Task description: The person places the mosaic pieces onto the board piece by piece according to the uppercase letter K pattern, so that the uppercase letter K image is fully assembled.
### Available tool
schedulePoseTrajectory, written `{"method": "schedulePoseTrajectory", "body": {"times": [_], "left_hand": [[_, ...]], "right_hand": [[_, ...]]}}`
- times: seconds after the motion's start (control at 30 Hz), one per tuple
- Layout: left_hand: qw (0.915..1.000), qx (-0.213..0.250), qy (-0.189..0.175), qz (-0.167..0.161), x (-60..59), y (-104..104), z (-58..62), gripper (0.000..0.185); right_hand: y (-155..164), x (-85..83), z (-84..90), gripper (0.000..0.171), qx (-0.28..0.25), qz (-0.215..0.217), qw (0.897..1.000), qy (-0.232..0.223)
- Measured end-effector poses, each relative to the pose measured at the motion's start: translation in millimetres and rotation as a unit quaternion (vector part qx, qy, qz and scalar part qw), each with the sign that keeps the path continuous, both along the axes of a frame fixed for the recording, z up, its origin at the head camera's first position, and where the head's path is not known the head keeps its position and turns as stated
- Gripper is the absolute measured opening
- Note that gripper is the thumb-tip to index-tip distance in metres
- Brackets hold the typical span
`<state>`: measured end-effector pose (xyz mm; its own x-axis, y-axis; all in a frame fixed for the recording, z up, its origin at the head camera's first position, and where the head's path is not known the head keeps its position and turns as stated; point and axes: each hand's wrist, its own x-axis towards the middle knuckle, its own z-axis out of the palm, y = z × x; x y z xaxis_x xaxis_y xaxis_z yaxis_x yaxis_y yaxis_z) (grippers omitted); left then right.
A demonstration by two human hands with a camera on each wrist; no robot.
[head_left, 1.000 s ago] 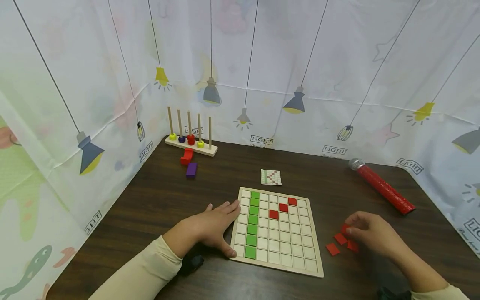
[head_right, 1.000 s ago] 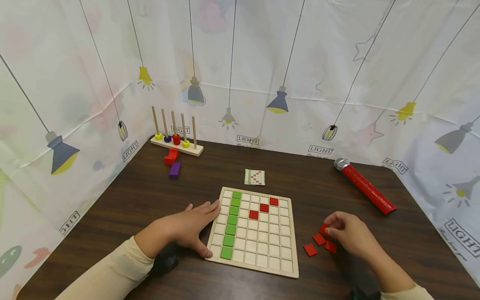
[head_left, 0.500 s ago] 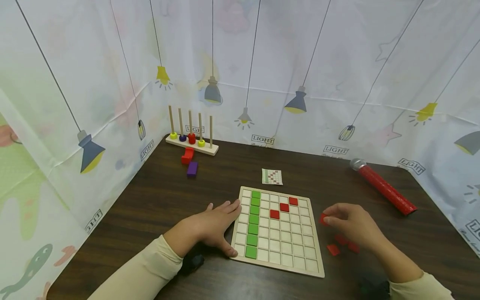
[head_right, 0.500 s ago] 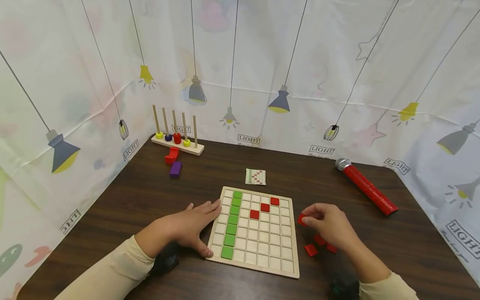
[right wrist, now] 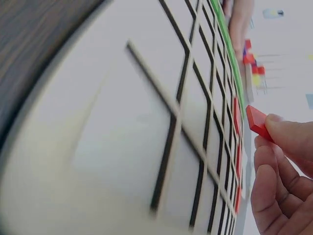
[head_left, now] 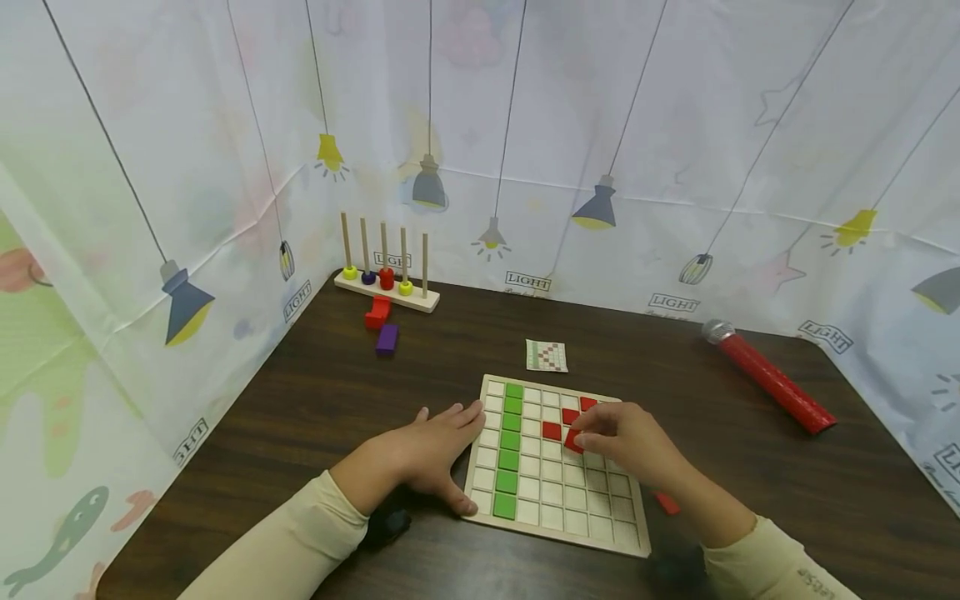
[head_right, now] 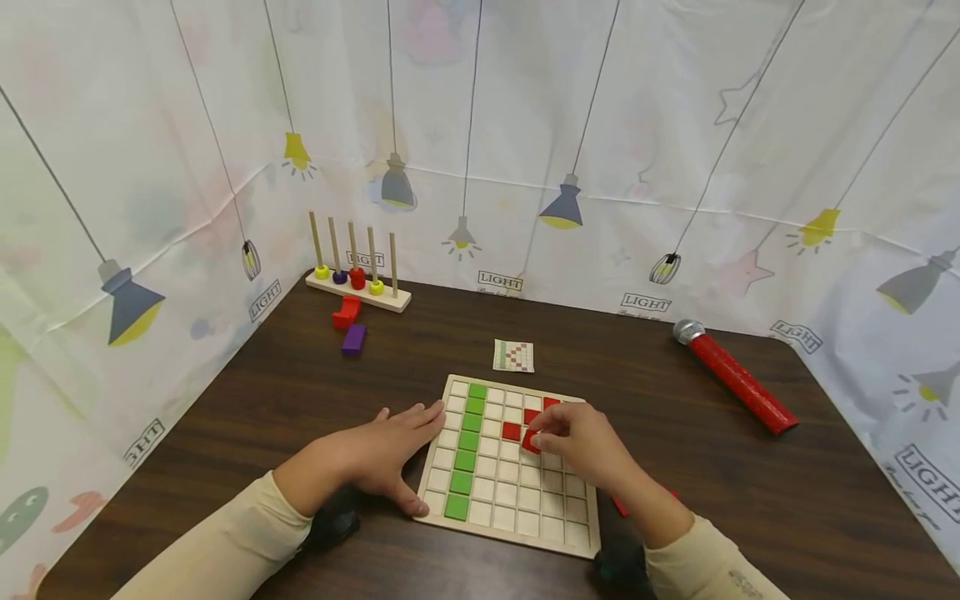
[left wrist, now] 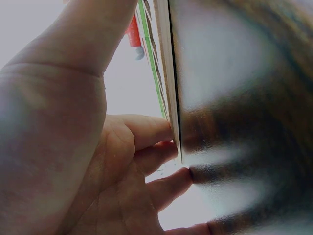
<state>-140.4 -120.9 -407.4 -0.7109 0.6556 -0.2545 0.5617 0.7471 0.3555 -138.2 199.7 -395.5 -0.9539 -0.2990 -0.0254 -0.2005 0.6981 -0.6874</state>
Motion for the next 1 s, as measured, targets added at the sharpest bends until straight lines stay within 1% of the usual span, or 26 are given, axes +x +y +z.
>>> {"method": "schedulePoseTrajectory", "body": {"times": [0.2, 0.33, 0.57, 0.8, 1.0], "left_hand": [[1.0, 0.001, -0.001, 0.002, 0.6, 0.5, -1.6, 0.125], [1.0, -0.001, -0.001, 0.002, 0.6, 1.3, -3.0, 0.125], [1.0, -0.006, 0.001, 0.005, -0.3, 2.6, -1.3, 0.125], [1.0, -0.005, 0.001, 0.005, -0.5, 1.7, -0.8, 0.124], [1.0, -0.005, 0.001, 0.003, -0.6, 0.6, -0.9, 0.124]], "right_hand": [[-25.0, -7.0, -6.8, 0.007, -0.009, 0.035, 0.999, 0.008], [-38.1, -9.6, -8.7, 0.004, -0.005, 0.047, 0.999, 0.007], [-49.9, -9.9, -9.0, 0.004, 0.003, 0.046, 0.999, 0.015], [-53.2, -9.0, -10.8, 0.003, 0.009, 0.045, 0.999, 0.012], [-55.1, -9.3, -11.7, 0.004, 0.025, 0.034, 0.999, 0.015]]}}
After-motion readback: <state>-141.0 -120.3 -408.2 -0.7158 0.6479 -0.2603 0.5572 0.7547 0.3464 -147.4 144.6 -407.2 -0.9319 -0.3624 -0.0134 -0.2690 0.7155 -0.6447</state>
